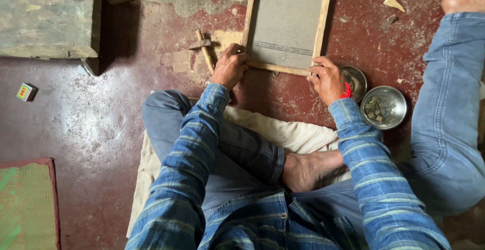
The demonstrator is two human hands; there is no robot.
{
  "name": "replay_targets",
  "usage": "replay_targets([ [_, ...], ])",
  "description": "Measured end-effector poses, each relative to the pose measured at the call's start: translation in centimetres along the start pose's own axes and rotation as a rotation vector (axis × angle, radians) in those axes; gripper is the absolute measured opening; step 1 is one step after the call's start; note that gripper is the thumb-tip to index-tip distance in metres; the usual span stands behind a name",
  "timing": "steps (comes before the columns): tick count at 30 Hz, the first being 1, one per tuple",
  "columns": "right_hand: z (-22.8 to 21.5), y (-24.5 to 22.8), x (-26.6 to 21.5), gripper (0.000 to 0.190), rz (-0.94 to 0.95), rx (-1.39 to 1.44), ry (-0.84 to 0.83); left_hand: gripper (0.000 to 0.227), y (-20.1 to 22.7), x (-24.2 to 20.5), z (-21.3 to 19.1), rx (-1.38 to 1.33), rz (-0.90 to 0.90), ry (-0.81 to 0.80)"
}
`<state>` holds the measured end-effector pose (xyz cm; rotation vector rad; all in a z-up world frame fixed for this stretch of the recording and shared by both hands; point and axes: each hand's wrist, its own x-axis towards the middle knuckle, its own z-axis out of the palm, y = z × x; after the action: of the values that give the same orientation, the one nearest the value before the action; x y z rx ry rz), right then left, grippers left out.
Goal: The person sits on the floor and assembles wooden frames by hammering nails into wooden pieces. They use a hammer to secure the nails and occasionally flip the frames to work on different sides. The person also handles a wooden board and places it on the floor.
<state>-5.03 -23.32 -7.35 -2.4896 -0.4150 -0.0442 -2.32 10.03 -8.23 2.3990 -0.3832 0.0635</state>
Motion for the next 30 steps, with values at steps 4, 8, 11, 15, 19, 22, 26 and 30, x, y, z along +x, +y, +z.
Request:
replay_targets([
  [4, -0.1, -0.2, -0.2, 0.027, -0.038, 0.002, 0.028, 0.024, 0.0, -0.3, 0.0, 0.001, 0.009, -0.005],
  [8, -0.5, -0.6, 0.0, 0.050, 0.023, 0.015, 0.001, 0.036, -0.7, -0.2, 0.5, -0.009, -0.017, -0.024],
  [11, -1.0, -0.9, -0.5, 0.060, 0.082, 0.193, -0.028, 0.057, -1.9, -0.8, 1.4, -0.088, -0.066, 0.042],
  [15, -1.0, -1.0, -0.6, 0.052, 0.131, 0.158, 0.069, 0.045, -3.6, -0.3, 3.3, -0.229, -0.290, 0.111],
  [19, 1.2, -0.8, -1.5, 0.036, 0.165, 0.189, 0.124, 0.037, -4.9, -0.8, 5.9, -0.178, -0.508, 0.141],
  [22, 2.5, -0.1, -1.6, 0.029, 0.165, 0.213, 0.177, 0.036, -5.2, -0.6, 7.2, -0.183, -0.468, 0.242],
  [26, 2.8, 0.5, -1.9, 0.027, 0.025, 0.090, 0.212, 0.056, -4.6, -0.5, 7.0, -0.088, -0.307, 0.308],
  [30, 2.5, -0.2, -1.8, 0.028, 0.035, 0.075, 0.199, 0.031, -2.5, -1.3, 6.1, 0.054, -0.277, 0.200],
])
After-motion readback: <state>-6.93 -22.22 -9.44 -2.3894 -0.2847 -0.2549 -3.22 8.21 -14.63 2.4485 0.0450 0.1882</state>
